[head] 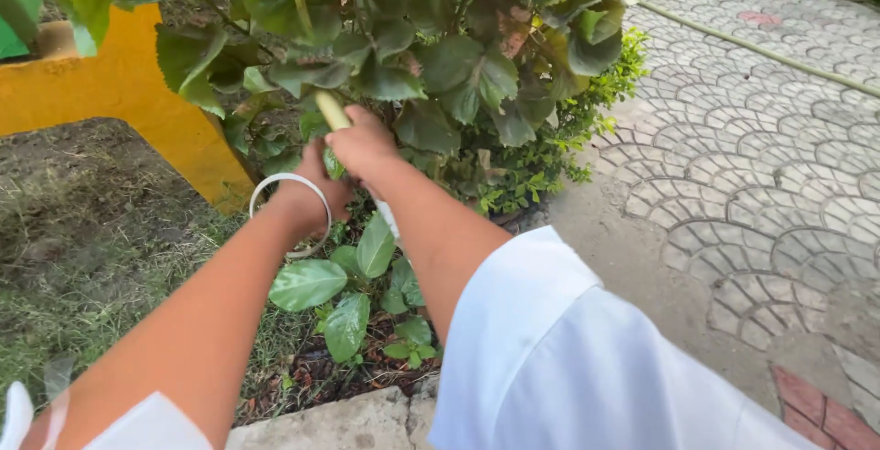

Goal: Repairing a leak in a garden hose by wrapping it with tape or a sealant wrap.

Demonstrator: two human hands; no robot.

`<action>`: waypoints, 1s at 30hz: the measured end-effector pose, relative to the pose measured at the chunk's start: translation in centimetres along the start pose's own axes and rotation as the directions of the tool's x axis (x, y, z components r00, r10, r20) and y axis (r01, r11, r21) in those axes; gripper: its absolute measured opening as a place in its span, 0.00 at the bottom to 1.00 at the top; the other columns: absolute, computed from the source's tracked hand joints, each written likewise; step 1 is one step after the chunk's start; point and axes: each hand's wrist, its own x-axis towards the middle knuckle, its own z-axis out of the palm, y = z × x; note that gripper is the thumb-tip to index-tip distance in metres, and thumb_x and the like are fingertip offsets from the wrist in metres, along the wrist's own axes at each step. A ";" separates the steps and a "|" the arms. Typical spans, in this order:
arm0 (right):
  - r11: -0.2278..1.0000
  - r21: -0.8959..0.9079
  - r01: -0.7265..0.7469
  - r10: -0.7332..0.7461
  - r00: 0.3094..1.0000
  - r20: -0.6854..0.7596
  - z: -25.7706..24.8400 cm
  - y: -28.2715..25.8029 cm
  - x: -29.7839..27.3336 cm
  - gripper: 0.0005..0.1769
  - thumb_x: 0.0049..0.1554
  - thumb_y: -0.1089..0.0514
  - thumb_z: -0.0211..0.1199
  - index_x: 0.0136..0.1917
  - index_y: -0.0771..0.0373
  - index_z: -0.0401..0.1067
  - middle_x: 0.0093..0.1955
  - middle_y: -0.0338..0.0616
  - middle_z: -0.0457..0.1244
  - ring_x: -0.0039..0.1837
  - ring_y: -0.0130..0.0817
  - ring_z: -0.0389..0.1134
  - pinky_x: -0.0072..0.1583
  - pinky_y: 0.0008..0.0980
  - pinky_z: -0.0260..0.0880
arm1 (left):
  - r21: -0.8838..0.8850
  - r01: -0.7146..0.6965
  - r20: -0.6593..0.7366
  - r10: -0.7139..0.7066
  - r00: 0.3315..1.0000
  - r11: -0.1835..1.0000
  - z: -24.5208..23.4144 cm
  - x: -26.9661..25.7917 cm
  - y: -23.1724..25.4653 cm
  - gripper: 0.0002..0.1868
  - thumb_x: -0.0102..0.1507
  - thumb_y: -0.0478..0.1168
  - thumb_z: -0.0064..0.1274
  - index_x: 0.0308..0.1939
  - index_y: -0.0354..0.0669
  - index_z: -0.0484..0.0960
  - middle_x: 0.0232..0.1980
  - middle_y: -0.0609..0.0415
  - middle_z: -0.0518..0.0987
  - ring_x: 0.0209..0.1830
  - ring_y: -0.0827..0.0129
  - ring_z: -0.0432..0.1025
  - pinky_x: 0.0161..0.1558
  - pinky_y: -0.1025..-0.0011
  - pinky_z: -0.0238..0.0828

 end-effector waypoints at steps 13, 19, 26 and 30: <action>0.972 -0.174 -0.158 0.148 0.986 -0.070 -1.2 -3.5 -4.0 0.33 0.57 0.56 0.52 0.76 0.39 0.61 0.55 0.46 0.72 0.45 0.44 0.75 0.47 0.43 0.75 | -0.243 0.235 0.114 -0.212 0.970 0.941 -1.3 -4.3 4.0 0.52 0.62 0.35 0.48 0.80 0.81 0.36 0.53 0.56 0.87 0.38 0.64 0.81 0.37 0.60 0.73; 0.902 -0.422 -0.089 0.018 0.986 -0.169 -0.6 0.0 0.1 0.29 0.58 0.50 0.58 0.73 0.46 0.63 0.63 0.51 0.68 0.63 0.52 0.69 0.62 0.47 0.69 | -0.263 0.234 0.118 -0.210 0.971 0.936 0.0 -5.1 5.6 0.50 0.62 0.38 0.51 0.80 0.86 0.43 0.48 0.55 0.85 0.36 0.64 0.79 0.35 0.63 0.68; 0.943 -0.312 -0.113 0.088 0.992 -0.093 -1.3 -1.6 -2.0 0.34 0.59 0.51 0.53 0.78 0.47 0.54 0.61 0.52 0.67 0.53 0.49 0.71 0.52 0.48 0.73 | -0.098 0.056 0.042 -0.053 0.998 0.994 -0.9 -4.9 3.6 0.52 0.58 0.30 0.50 0.80 0.78 0.47 0.46 0.48 0.86 0.29 0.63 0.82 0.23 0.68 0.70; 0.973 -0.190 -0.130 0.136 0.991 0.019 -1.2 -2.4 -2.9 0.37 0.55 0.56 0.52 0.78 0.46 0.54 0.54 0.46 0.70 0.34 0.38 0.68 0.36 0.43 0.70 | -0.036 0.067 0.000 -0.067 0.998 0.997 -1.6 -4.9 3.3 0.52 0.58 0.30 0.53 0.81 0.71 0.48 0.46 0.49 0.84 0.28 0.62 0.82 0.19 0.67 0.68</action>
